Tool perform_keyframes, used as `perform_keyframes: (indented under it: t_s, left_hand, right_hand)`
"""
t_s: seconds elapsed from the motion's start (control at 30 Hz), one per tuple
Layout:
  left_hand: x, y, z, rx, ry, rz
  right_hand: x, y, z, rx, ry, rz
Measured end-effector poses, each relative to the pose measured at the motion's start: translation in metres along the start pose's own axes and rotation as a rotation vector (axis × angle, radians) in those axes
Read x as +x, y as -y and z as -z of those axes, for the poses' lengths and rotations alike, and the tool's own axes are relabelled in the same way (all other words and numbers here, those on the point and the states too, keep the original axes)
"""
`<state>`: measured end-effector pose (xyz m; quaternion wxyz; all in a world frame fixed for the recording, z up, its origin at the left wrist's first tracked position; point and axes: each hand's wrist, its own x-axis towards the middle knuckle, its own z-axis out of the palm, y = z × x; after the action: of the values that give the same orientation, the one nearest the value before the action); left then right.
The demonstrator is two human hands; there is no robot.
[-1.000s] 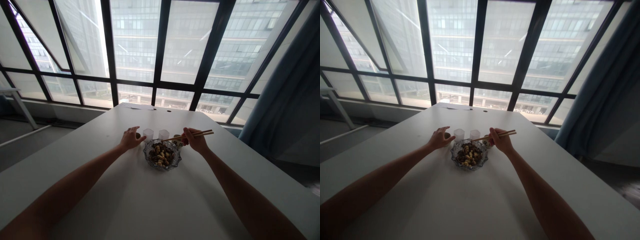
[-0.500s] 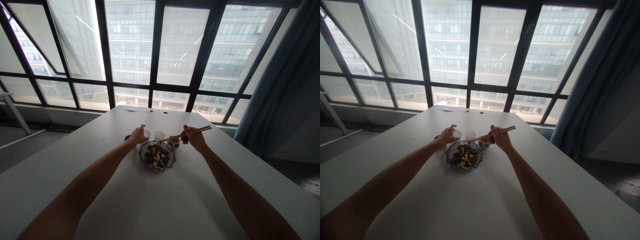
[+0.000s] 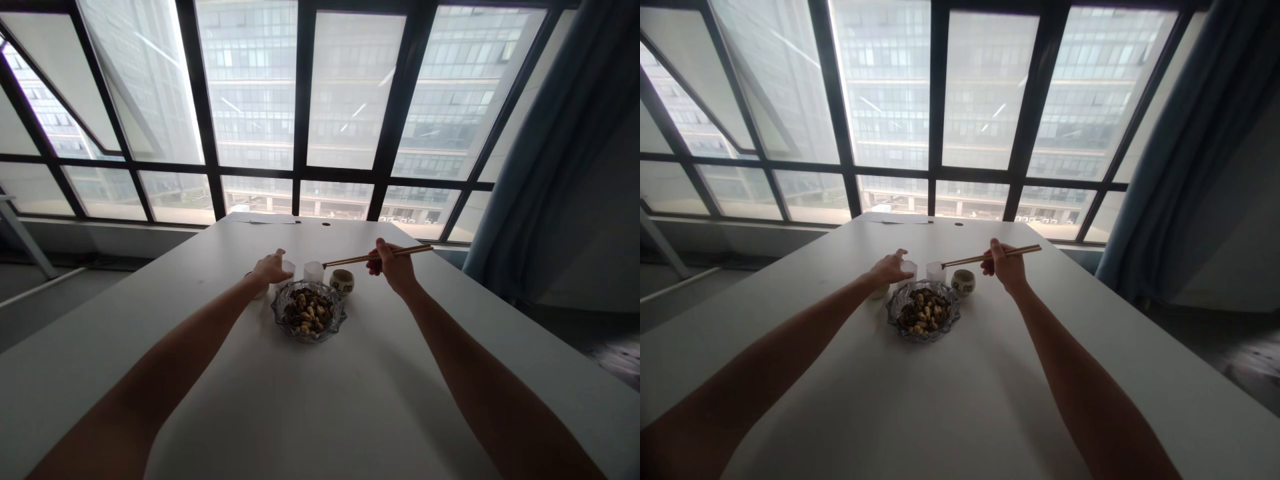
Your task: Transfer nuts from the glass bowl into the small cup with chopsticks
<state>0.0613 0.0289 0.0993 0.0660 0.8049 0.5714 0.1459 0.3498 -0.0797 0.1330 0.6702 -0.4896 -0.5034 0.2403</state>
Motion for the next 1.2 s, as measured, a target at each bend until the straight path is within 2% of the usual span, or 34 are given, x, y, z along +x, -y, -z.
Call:
perform_keyframes:
  t_s: [0.07, 0.13, 0.23, 0.33, 0.43, 0.53, 0.63, 0.7, 0.83, 0.93, 1.03, 1.2]
  left_hand:
    - [0.005, -0.010, 0.005, 0.029, 0.085, 0.067]
    - [0.011, -0.025, 0.007, 0.056, 0.100, 0.043]
    - [0.017, -0.055, 0.002, 0.087, 0.093, -0.140]
    - [0.020, -0.085, -0.011, 0.104, 0.159, -0.312]
    - [0.025, -0.109, -0.025, 0.127, 0.247, -0.407]
    - [0.033, -0.121, -0.036, 0.144, 0.289, -0.448]
    - [0.041, -0.126, -0.042, 0.154, 0.319, -0.456]
    - [0.044, -0.126, -0.046, 0.148, 0.284, -0.484]
    - [0.046, -0.122, -0.053, 0.112, 0.018, -0.608]
    - [0.045, -0.119, -0.055, 0.080, -0.093, -0.643]
    - [0.044, -0.116, -0.055, 0.053, -0.095, -0.624]
    - [0.042, -0.115, -0.053, 0.015, -0.022, -0.546]
  right_hand:
    - [0.002, 0.001, 0.004, -0.013, -0.037, -0.009]
    - [0.004, 0.003, 0.009, -0.060, -0.073, -0.007]
    - [0.005, 0.006, 0.019, -0.190, -0.111, 0.048]
    - [0.006, 0.010, 0.030, -0.272, -0.129, 0.119]
    - [0.009, 0.014, 0.038, -0.281, -0.142, 0.119]
    - [0.011, 0.017, 0.042, -0.270, -0.113, 0.111]
    - [0.013, 0.019, 0.045, -0.253, -0.069, 0.125]
    - [0.014, 0.019, 0.048, -0.246, -0.048, 0.133]
    - [0.014, 0.021, 0.052, -0.225, 0.016, 0.164]
    - [0.013, 0.022, 0.053, -0.216, 0.055, 0.195]
    - [0.012, 0.020, 0.051, -0.229, 0.081, 0.206]
    - [0.009, 0.009, 0.040, -0.360, 0.291, 0.199]
